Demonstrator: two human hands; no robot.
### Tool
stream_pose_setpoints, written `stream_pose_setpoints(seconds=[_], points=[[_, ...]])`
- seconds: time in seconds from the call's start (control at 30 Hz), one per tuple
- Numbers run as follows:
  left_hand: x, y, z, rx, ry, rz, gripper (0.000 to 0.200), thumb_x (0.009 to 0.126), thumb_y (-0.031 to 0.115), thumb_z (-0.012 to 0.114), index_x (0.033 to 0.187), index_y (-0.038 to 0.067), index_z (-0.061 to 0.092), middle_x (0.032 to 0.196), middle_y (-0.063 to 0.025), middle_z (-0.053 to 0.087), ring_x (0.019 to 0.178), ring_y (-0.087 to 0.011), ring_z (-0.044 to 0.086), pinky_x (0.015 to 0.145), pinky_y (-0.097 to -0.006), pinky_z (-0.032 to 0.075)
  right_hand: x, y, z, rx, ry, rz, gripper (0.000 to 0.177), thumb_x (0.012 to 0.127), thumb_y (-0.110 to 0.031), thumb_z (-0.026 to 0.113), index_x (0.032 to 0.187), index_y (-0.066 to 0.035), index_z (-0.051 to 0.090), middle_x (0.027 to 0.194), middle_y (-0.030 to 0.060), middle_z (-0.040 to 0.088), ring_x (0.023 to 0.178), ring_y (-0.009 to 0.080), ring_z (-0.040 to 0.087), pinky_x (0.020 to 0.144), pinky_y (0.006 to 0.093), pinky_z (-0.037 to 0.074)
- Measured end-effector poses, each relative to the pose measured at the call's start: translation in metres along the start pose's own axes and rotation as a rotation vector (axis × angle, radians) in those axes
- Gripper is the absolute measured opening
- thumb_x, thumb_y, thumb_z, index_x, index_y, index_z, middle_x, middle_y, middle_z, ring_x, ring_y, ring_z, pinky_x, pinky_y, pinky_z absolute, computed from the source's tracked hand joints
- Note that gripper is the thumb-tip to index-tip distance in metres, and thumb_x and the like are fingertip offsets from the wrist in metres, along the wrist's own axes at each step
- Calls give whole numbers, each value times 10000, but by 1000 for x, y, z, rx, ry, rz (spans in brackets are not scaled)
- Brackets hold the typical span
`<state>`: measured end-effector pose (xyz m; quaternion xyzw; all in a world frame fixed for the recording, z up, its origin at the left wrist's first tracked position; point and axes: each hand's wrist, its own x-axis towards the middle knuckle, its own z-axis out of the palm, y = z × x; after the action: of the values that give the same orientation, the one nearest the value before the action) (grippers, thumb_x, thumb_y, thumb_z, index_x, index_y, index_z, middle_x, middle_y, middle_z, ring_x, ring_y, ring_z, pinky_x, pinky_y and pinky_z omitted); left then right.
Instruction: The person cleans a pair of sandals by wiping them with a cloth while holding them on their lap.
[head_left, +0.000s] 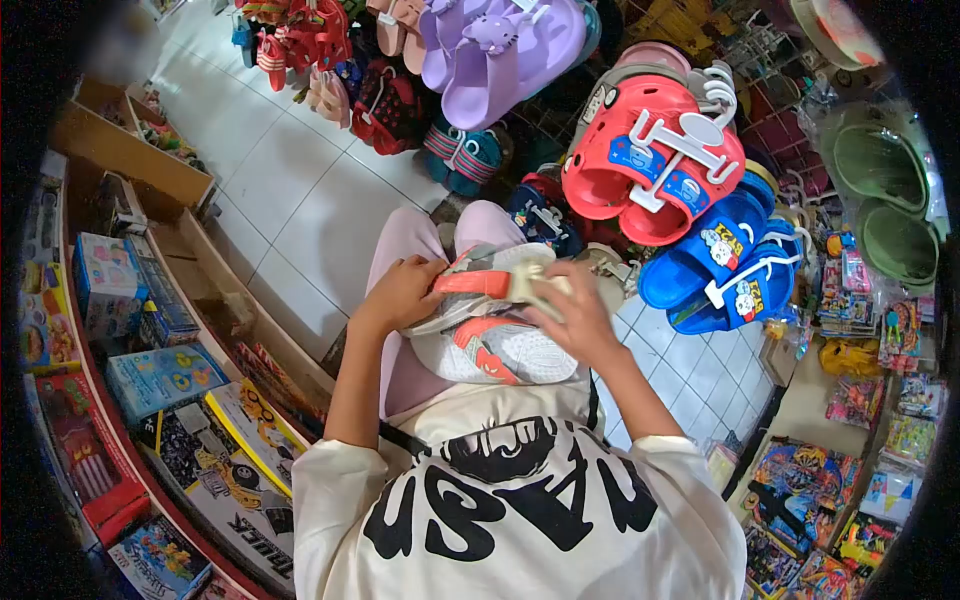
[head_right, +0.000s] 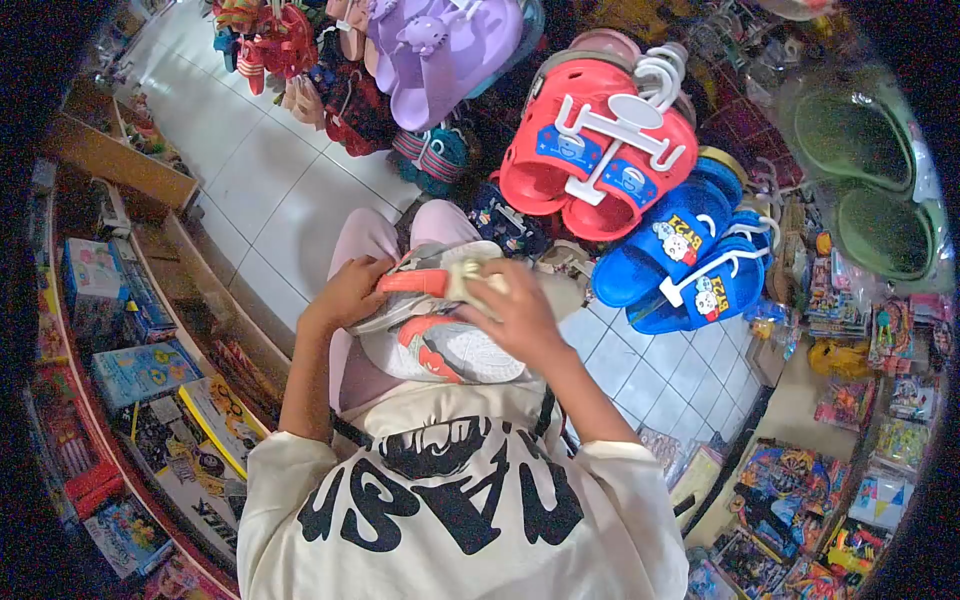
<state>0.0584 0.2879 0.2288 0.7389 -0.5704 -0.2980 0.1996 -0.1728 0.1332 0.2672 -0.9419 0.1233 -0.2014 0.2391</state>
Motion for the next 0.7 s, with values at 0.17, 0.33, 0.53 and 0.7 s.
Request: stream_pose_setpoints(seconds=[0.17, 0.33, 0.53, 0.7], points=[[5, -5, -2, 31, -21, -30, 414, 781, 228, 569, 1140, 21, 565, 1013, -180, 634, 1045, -340, 543, 940, -441, 393, 9, 13, 29, -17, -144, -111, 315, 735, -117, 686, 1048, -146, 667, 1034, 77, 548, 962, 289, 549, 846, 392, 449], [-2, -11, 4, -12, 51, 0, 419, 770, 230, 586, 1134, 25, 563, 1025, -182, 622, 1024, -357, 541, 926, -441, 399, -30, 53, 8, -149, -252, -37, 282, 751, -118, 657, 1031, -139, 678, 1055, 77, 547, 1019, 266, 553, 860, 379, 467], [-3, 3, -8, 125, 196, 52, 482, 703, 214, 682, 1150, 78, 564, 1162, -121, 581, 1107, -335, 503, 940, -446, 391, -21, 35, -32, 53, -32, 172, 187, 800, -52, 668, 986, -58, 682, 1010, 128, 542, 931, 302, 589, 787, 374, 483], [-2, 7, -19, 113, 329, 74, 635, 622, 234, 797, 1200, 144, 552, 1286, -78, 519, 1225, -315, 448, 1029, -441, 335, 27, -11, -33, 207, -7, 44, 224, 815, -59, 662, 1038, -53, 648, 997, 121, 541, 928, 294, 594, 766, 382, 487]])
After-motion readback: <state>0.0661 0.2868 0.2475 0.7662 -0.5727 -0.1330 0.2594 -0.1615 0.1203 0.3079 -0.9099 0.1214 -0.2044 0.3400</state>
